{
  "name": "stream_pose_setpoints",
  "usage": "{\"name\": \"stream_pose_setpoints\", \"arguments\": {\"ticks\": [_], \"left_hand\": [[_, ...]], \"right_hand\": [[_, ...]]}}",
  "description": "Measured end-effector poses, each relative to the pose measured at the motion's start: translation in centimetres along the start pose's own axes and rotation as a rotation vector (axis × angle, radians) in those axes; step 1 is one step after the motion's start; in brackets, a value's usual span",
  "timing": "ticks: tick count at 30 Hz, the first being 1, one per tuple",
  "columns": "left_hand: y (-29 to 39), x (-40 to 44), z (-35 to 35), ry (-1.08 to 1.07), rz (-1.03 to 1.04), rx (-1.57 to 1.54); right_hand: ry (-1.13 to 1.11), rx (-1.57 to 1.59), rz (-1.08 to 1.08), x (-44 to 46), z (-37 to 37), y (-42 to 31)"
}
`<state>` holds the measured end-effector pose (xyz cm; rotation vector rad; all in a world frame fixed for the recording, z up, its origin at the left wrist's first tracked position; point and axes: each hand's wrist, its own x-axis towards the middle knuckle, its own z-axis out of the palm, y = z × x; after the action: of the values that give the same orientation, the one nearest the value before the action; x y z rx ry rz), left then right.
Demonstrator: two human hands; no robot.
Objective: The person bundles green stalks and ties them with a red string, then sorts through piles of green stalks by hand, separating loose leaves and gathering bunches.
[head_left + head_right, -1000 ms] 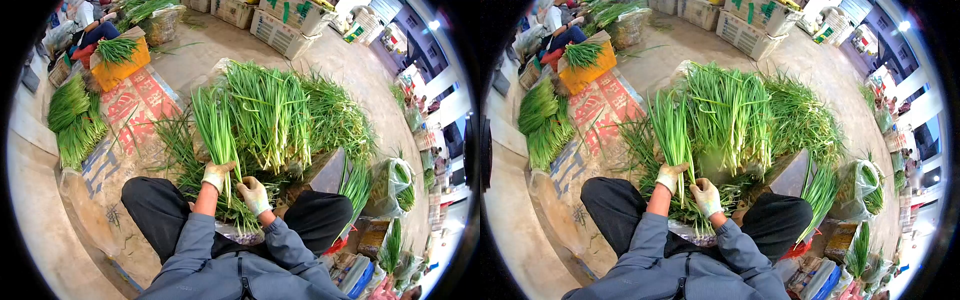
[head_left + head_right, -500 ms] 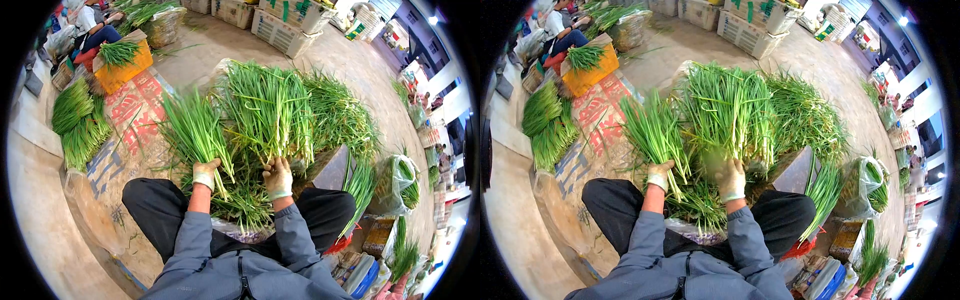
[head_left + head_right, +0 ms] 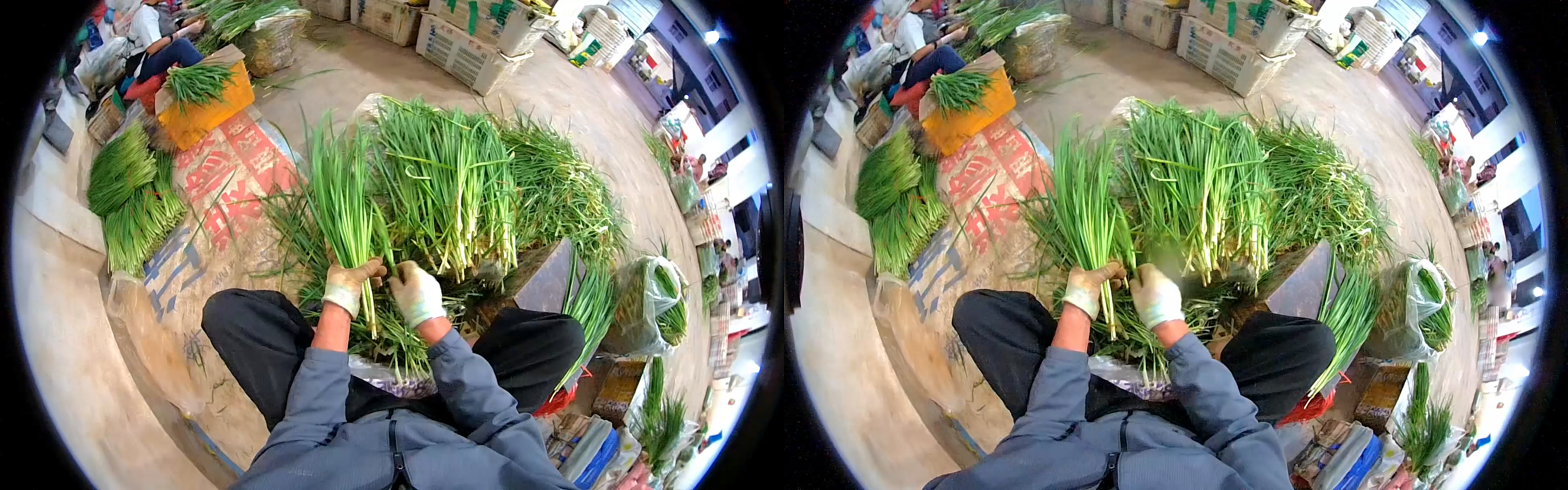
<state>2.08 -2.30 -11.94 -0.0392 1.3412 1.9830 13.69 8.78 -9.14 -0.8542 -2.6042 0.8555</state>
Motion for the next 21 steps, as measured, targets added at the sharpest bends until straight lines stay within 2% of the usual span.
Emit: {"name": "stream_pose_setpoints", "arguments": {"ticks": [1, 3, 5, 7, 11, 15, 17, 19, 21], "left_hand": [[0.5, -0.3, 0.1, -0.002, -0.019, -0.054], [0.2, 0.1, -0.2, -0.004, 0.004, 0.042], [-0.5, 0.1, -0.2, 0.012, -0.02, 0.108], [-1.0, 0.3, 0.2, 0.002, -0.075, 0.07], [-2.8, 1.2, -0.2, -0.017, -0.128, -0.063], [-2.4, 0.8, 0.1, -0.009, -0.088, -0.012], [-1.5, 0.5, 0.6, 0.054, -0.151, 0.081], [-2.2, 0.9, 0.3, 0.041, -0.113, 0.045], [-2.4, 1.1, 0.1, 0.04, -0.103, 0.109]], "right_hand": [[-0.033, 0.18, 0.088, 0.3, -0.1, 0.9], [-0.102, 0.785, 0.39, 0.5, -0.2, 2.4], [-0.089, 0.837, 0.345, 0.3, 0.3, 3.6], [-0.265, 1.079, 0.492, -0.1, -0.6, 2.2], [-0.326, 1.006, 0.436, -0.6, 0.9, 3.1], [-0.259, 0.961, 0.41, -0.8, 0.6, 2.9], [-0.107, 0.401, 0.047, -1.0, -0.4, 1.2], [-0.087, 0.356, 0.044, -1.3, -0.4, 0.3], [-0.116, 0.396, 0.195, -1.0, 0.6, 0.8]]}}
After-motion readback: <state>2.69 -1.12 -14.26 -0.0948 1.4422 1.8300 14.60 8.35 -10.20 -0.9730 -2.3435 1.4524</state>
